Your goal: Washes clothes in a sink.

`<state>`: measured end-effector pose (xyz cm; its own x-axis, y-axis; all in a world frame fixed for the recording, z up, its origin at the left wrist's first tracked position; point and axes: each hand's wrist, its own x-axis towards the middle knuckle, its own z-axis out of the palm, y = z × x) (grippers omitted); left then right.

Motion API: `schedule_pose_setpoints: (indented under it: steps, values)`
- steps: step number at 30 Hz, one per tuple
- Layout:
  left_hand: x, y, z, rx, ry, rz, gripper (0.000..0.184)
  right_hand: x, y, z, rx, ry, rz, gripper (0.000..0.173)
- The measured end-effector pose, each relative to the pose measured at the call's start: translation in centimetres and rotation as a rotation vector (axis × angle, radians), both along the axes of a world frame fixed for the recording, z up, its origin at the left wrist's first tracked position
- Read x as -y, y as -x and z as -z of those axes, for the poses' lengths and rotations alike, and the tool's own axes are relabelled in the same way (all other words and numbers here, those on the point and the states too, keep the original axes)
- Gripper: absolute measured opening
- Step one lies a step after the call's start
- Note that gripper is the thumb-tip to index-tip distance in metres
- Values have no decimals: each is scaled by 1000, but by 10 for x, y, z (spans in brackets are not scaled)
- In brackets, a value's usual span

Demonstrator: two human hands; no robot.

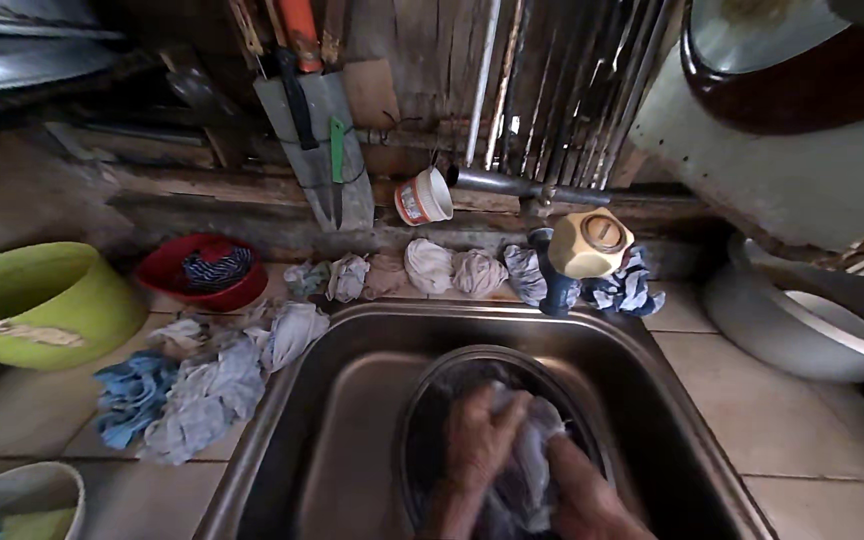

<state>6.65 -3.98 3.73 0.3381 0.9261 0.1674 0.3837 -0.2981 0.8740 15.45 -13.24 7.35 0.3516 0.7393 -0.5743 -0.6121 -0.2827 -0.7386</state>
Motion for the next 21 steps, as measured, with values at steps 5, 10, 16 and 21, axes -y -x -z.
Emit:
schedule_pose_setpoints:
  steps: [5, 10, 16, 21]
  values:
    - [-6, 53, 19, -705, 133, 315, 42, 18, -51, -20, 1065, 344, -1083, 31]
    - [21, 53, 61, -802, 74, 707, 67, 9, -42, 52, 1490, 220, -976, 46]
    - [-62, 43, 37, -619, 301, 841, 43, -5, -33, 32, 925, 252, -1363, 46]
    - [-53, 32, 46, -336, 470, 143, 50, -22, -52, 63, 1101, 142, -517, 46]
